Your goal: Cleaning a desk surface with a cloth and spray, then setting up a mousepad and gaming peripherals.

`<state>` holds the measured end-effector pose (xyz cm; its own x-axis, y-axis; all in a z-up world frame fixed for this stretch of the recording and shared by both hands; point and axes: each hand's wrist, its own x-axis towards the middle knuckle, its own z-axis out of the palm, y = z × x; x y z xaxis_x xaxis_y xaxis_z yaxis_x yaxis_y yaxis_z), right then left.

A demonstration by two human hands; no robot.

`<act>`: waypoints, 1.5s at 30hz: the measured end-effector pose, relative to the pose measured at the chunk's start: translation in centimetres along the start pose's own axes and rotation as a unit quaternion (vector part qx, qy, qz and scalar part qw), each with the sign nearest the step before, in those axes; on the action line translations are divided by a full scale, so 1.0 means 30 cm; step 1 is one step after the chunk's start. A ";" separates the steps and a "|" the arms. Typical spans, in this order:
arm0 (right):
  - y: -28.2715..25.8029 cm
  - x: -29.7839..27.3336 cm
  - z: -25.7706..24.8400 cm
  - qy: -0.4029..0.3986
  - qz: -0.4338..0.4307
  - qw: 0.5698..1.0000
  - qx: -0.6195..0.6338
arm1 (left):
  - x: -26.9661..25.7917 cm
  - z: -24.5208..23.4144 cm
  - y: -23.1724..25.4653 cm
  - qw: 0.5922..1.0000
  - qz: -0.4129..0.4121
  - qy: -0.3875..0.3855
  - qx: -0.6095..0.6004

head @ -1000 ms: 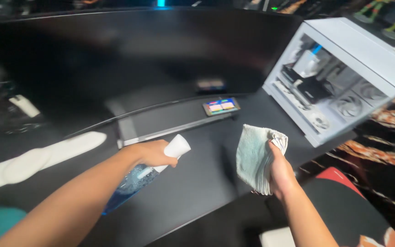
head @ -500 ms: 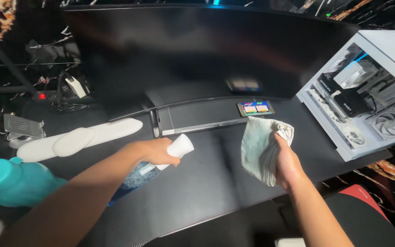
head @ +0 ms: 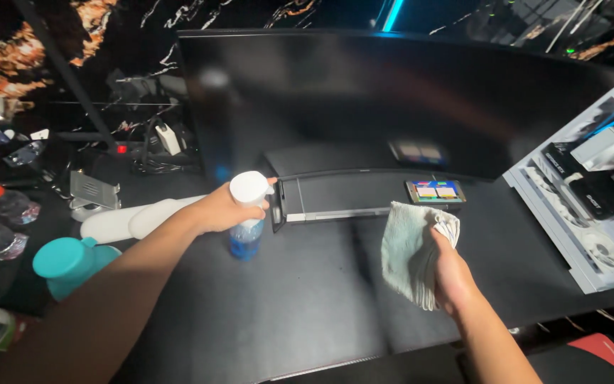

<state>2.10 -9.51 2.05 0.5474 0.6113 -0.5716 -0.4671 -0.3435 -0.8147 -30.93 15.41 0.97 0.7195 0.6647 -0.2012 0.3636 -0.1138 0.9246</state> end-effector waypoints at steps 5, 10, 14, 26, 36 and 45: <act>0.074 0.116 -0.102 0.006 -0.028 0.999 -0.046 | 0.071 -0.025 -0.159 0.998 0.036 0.031 -0.045; 0.179 0.262 -0.307 0.046 -0.033 0.995 -0.084 | 0.060 -0.009 -0.195 0.990 0.068 0.125 -0.009; 0.208 0.380 -0.552 0.116 -0.058 0.984 -0.125 | -0.004 0.107 -0.291 0.921 0.141 0.306 0.195; 0.096 0.629 -0.996 0.198 -0.171 0.883 -0.390 | 0.190 0.801 -0.227 0.945 -0.011 0.240 0.222; 0.447 0.727 -0.712 0.170 -0.238 0.683 -0.670 | 0.341 1.037 -0.086 0.921 0.055 0.133 0.363; 0.627 0.532 -0.732 -0.121 -0.472 0.624 -0.611 | 0.304 1.058 -0.144 0.904 -0.011 0.149 0.400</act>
<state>17.30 -21.86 -24.54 -0.0123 0.9914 0.1302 0.9429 0.0548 -0.3286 -7.16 -1.49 -15.13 0.5586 0.8294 -0.0106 0.7735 -0.5163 0.3675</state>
